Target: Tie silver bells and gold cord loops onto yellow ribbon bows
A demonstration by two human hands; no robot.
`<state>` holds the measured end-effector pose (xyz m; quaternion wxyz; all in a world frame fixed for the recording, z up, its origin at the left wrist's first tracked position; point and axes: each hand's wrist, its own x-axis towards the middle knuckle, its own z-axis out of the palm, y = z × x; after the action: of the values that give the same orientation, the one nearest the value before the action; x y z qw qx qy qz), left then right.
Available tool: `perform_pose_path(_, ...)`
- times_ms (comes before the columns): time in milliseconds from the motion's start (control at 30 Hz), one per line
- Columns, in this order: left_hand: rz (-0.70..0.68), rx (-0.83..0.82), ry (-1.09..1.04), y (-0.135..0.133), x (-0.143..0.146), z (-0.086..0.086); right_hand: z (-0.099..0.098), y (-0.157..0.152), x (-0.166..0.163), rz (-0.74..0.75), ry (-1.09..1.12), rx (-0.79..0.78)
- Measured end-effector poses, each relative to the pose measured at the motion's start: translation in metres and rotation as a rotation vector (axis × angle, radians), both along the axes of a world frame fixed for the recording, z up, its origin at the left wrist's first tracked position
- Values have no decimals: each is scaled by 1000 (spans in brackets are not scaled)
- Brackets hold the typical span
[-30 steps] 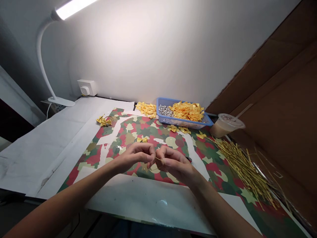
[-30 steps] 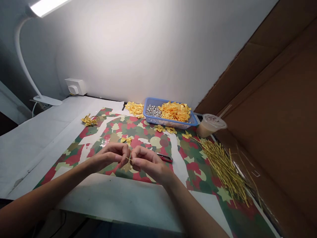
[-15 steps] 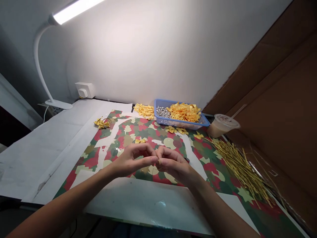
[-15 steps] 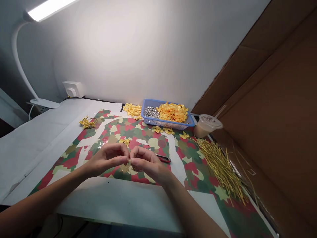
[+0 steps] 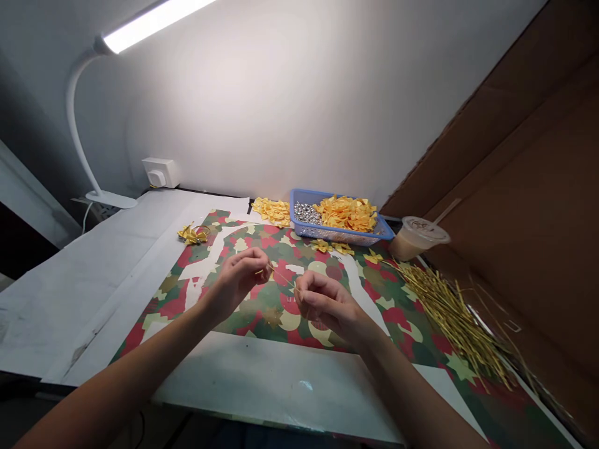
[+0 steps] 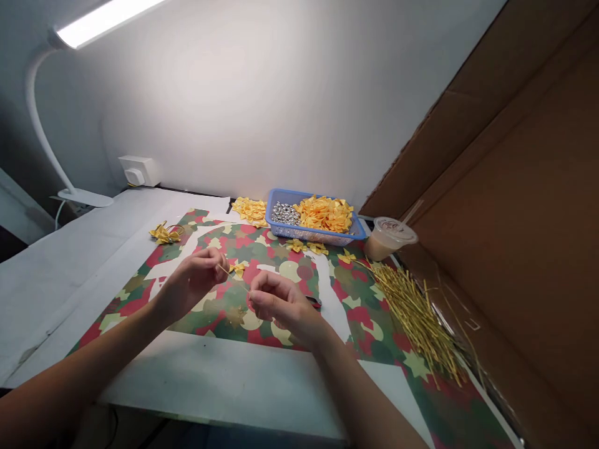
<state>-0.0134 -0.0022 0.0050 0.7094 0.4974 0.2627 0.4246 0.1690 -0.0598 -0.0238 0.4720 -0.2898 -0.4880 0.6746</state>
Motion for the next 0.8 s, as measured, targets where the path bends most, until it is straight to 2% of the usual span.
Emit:
perform_pose_path(167,128,-147,-204,8,-2,6,-1,1,1,14,-18,37)
perform_pose_path(400,185,-282,-354,15,-8,9,-5,4,4,9,-210,-4)
perform_pose_path(567,205,-313,-366,16,-9,9,-2,4,2,-14,-267,-3)
perform_pose_path(700,222,-319,-355,19,-10,9,0,4,-1,32,-224,-26)
perform_pose_path(800,262,-243,-257,21,-9,8,1,4,-2,72,-197,19)
